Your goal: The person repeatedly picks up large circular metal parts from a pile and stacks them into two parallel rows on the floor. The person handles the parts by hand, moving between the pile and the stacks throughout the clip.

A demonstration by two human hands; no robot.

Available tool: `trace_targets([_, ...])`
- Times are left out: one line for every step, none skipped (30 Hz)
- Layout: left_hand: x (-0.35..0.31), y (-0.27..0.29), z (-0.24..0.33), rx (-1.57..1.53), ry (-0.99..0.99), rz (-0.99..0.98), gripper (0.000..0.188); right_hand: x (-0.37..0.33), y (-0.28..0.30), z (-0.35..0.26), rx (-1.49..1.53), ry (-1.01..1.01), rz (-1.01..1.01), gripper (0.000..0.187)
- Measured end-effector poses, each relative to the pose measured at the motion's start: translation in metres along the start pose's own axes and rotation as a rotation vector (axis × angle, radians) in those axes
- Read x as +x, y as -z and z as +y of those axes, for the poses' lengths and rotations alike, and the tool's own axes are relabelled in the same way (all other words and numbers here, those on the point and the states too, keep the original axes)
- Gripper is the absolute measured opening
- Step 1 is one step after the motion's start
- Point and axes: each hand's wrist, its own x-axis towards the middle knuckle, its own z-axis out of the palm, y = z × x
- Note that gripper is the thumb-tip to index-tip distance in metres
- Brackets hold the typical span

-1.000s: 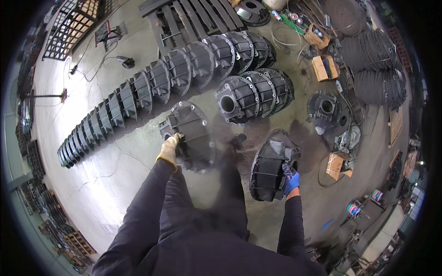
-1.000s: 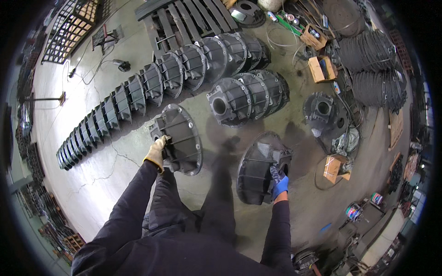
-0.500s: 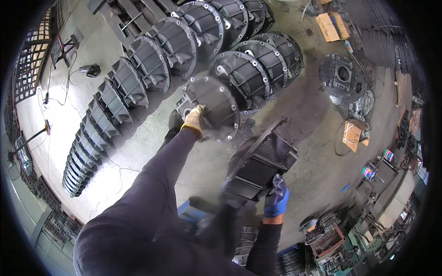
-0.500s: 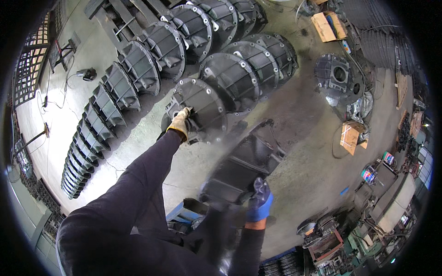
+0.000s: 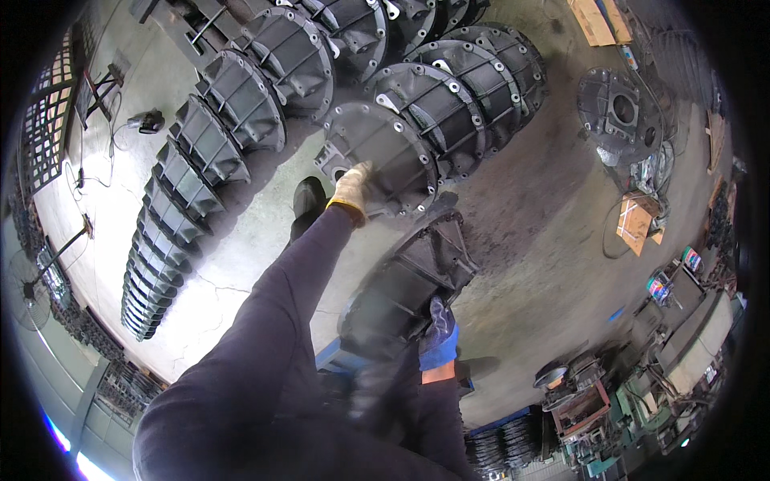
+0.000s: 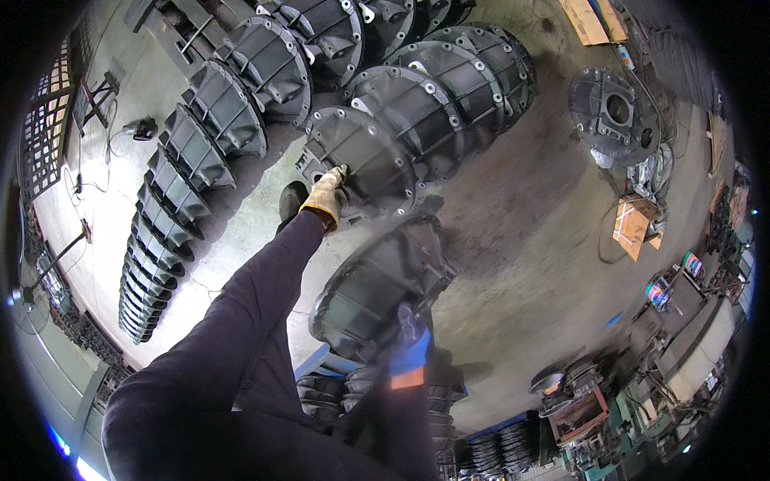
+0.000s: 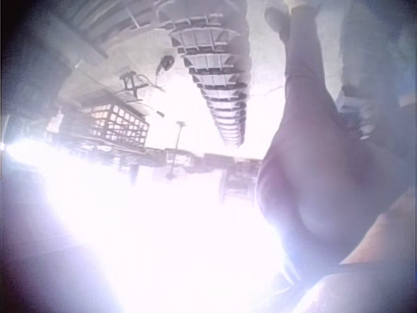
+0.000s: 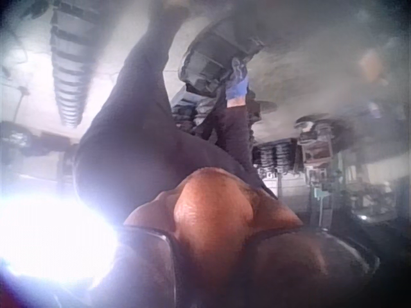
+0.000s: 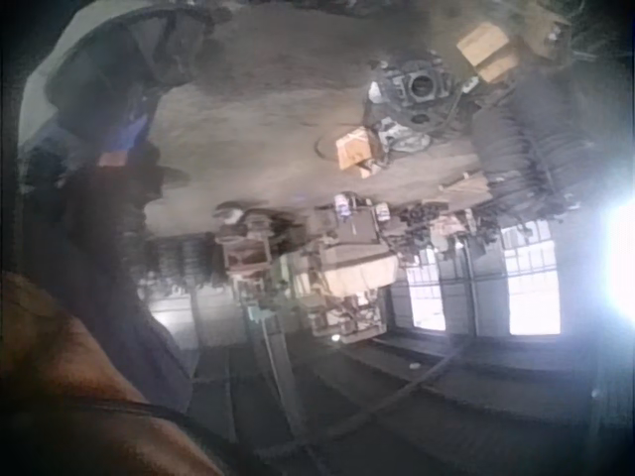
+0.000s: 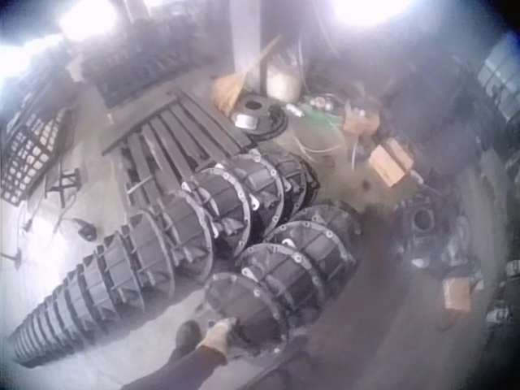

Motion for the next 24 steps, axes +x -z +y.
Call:
trace_targets([0.001, 0.001, 0.001, 0.019, 0.051, -0.015, 0.044, 0.000, 0.000, 0.002, 0.031, 0.005, 0.001, 0.034])
trace_targets([0.002, 0.004, 0.003, 0.032, 0.071, -0.013, 0.045, 0.000, -0.002, 0.003, 0.061, 0.010, 0.003, 0.034])
trace_targets([0.002, 0.006, 0.005, 0.050, 0.095, -0.038, 0.046, -0.001, -0.004, 0.004, 0.071, -0.011, 0.046, 0.034])
trace_targets([0.000, 0.011, 0.009, 0.215, 0.004, -0.110, 0.046, -0.003, -0.006, 0.004, 0.120, 0.007, 0.004, 0.034])
trace_targets([-0.003, 0.016, 0.012, 0.357, -0.058, -0.190, 0.047, -0.005, -0.009, 0.003, 0.147, -0.003, 0.009, 0.033])
trace_targets([-0.009, 0.025, 0.016, 0.691, -0.153, -0.272, 0.047, -0.008, -0.012, 0.002, 0.202, 0.030, -0.032, 0.033])
trace_targets([-0.015, 0.035, 0.022, 1.228, -0.380, -0.303, 0.049, -0.012, -0.015, 0.001, 0.234, 0.017, -0.017, 0.032])
trace_targets([-0.022, 0.045, 0.029, 1.608, -0.689, -0.367, 0.053, -0.016, -0.019, 0.000, 0.206, -0.001, 0.046, 0.033])
trace_targets([-0.032, 0.056, 0.034, 1.730, -0.866, -0.353, 0.048, -0.018, -0.024, -0.001, 0.207, 0.000, 0.075, 0.035])
trace_targets([-0.045, 0.074, 0.037, 1.814, -1.046, -0.330, 0.043, -0.023, -0.028, 0.000, 0.198, -0.020, 0.135, 0.038])
trace_targets([-0.055, 0.090, 0.047, 1.905, -0.891, -0.267, 0.041, -0.026, -0.032, 0.000, 0.229, -0.034, 0.090, 0.035])
trace_targets([-0.066, 0.110, 0.060, 1.870, -0.911, -0.211, 0.041, -0.030, -0.036, 0.001, 0.285, -0.049, 0.085, 0.033])
trace_targets([-0.078, 0.130, 0.072, 1.752, -0.768, -0.159, 0.041, -0.037, -0.040, 0.004, 0.330, -0.074, 0.108, 0.032])
trace_targets([-0.091, 0.156, 0.094, 1.651, -0.786, -0.173, 0.046, -0.045, -0.043, 0.007, 0.380, -0.093, 0.113, 0.030])
trace_targets([-0.107, 0.178, 0.115, 1.690, -0.910, -0.190, 0.051, -0.047, -0.051, 0.012, 0.330, 0.029, 0.204, 0.028])
trace_targets([-0.128, 0.204, 0.133, 1.918, -0.982, -0.225, 0.058, -0.053, -0.053, 0.016, 0.404, 0.016, 0.165, 0.029])
trace_targets([-0.150, 0.230, 0.151, 1.972, -1.087, -0.232, 0.065, -0.057, -0.058, 0.021, 0.474, -0.010, 0.154, 0.030])
trace_targets([-0.181, 0.264, 0.166, 2.070, -1.108, -0.158, 0.062, -0.058, -0.063, 0.025, 0.570, -0.011, 0.083, 0.031])
trace_targets([-0.214, 0.301, 0.182, 2.001, -1.153, -0.158, 0.060, -0.058, -0.068, 0.030, 0.600, -0.024, 0.079, 0.033])
trace_targets([-0.248, 0.340, 0.189, 1.883, -1.229, -0.149, 0.050, -0.058, -0.072, 0.035, 0.637, -0.046, 0.059, 0.033])
trace_targets([-0.277, 0.381, 0.195, 2.009, -0.995, -0.086, 0.050, -0.056, -0.077, 0.040, 0.676, -0.070, 0.046, 0.033])
trace_targets([-0.306, 0.426, 0.193, 2.016, -0.916, 0.021, 0.056, -0.056, -0.081, 0.047, 0.730, -0.102, 0.015, 0.033])
trace_targets([-0.330, 0.472, 0.193, 2.101, -0.593, 0.045, 0.074, -0.052, -0.088, 0.053, 0.751, -0.108, 0.020, 0.033])
trace_targets([-0.367, 0.523, 0.176, 1.942, -0.448, 0.113, 0.066, -0.047, -0.095, 0.059, 0.811, -0.108, -0.045, 0.033])
